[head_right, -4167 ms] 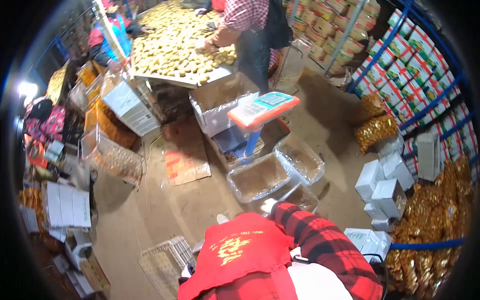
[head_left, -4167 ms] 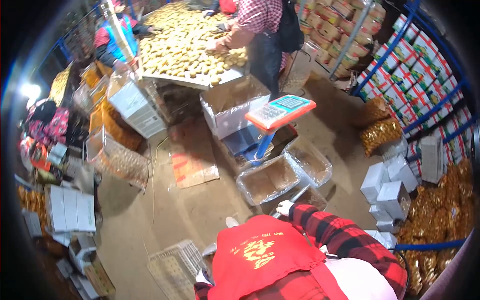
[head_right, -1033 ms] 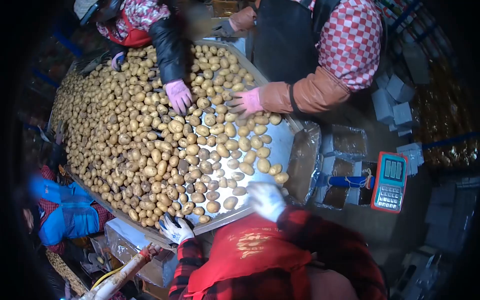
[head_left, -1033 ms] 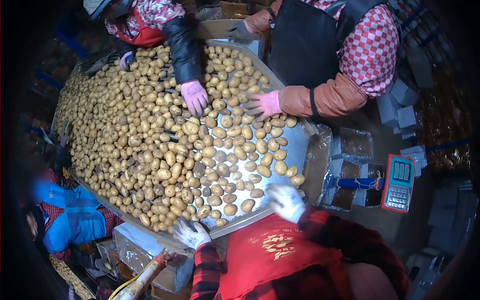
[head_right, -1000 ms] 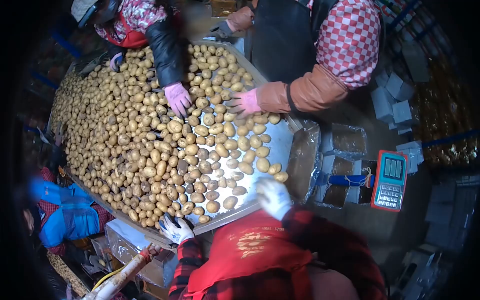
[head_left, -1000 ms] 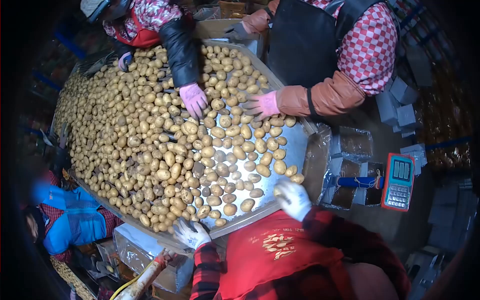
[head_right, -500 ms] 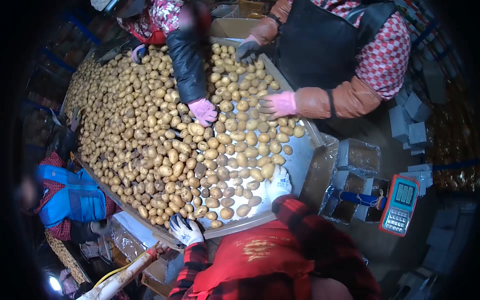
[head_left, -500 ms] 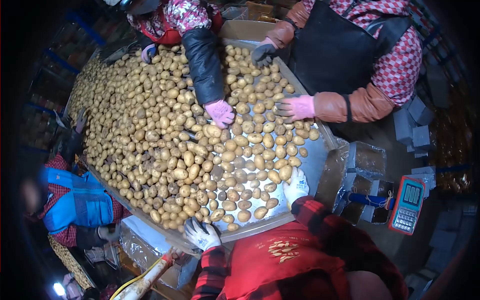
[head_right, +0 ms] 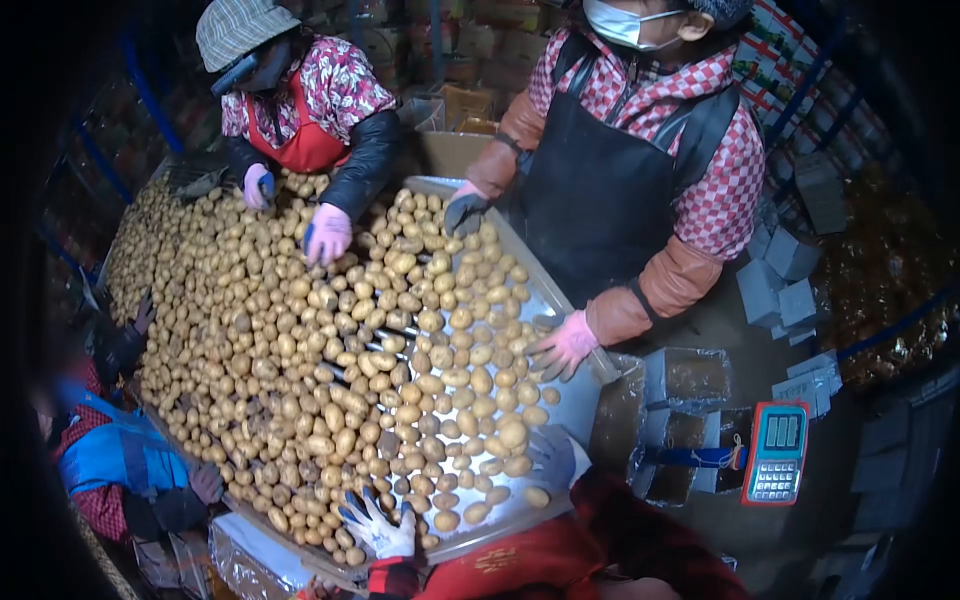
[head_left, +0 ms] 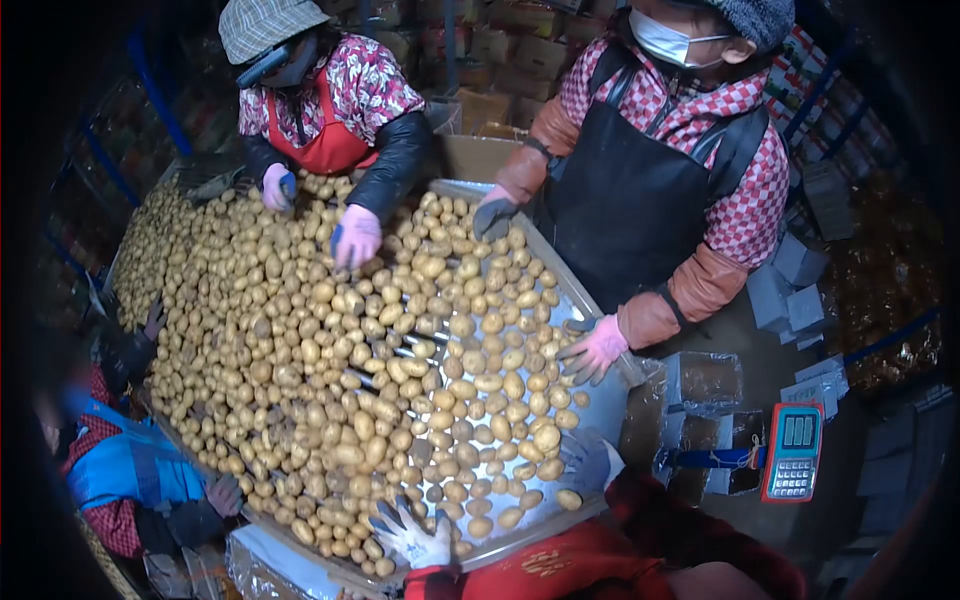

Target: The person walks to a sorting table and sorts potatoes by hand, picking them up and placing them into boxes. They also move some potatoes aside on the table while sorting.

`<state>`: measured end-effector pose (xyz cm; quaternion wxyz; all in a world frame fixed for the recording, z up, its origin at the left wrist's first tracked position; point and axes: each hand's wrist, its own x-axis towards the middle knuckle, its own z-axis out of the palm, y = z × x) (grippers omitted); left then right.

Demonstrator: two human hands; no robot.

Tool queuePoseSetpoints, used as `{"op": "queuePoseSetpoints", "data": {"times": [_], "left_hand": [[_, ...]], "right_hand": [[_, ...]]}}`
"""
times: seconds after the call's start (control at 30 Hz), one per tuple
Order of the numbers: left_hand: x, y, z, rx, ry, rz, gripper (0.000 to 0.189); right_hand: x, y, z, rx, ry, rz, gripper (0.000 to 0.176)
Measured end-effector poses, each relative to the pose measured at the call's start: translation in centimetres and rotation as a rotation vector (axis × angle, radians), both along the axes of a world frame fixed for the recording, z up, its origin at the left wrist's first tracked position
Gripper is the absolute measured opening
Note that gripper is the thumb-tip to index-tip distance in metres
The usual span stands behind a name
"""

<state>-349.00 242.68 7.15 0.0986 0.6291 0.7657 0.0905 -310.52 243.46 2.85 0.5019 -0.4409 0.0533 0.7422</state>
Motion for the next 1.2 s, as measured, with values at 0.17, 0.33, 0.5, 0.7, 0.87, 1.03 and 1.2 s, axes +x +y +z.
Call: {"op": "queuePoseSetpoints", "data": {"times": [0.17,0.33,0.5,0.7,0.87,1.03,1.2], "left_hand": [[-0.2,0.9,-0.9,-0.136,-0.013,0.026,0.102],[0.7,2.4,0.7,-0.133,0.041,0.042,0.099],[0.8,3.9,0.2,0.066,-0.009,-0.211,0.085],[4.5,7.1,-0.1,0.01,0.014,-0.438,0.075],[2.1,10.7,1.3,0.04,0.114,-0.423,0.088],[-0.3,13.4,2.3,0.206,0.102,-0.308,0.076],[-2.0,16.0,1.8,0.341,-0.024,-0.093,0.058]], "right_hand": [[-0.6,2.7,3.3,-0.028,-0.045,0.078,0.055],[-1.1,1.8,-3.7,0.096,-0.119,0.174,0.049],[-7.9,5.8,0.9,-0.05,-0.448,0.038,0.054],[-12.4,10.2,4.7,0.111,-0.695,0.018,0.064],[-16.8,14.7,3.3,0.33,-1.198,0.309,0.066],[-23.0,16.4,2.5,0.57,-1.593,0.425,0.07],[-25.2,17.8,5.6,0.583,-1.595,0.671,0.062]]}}
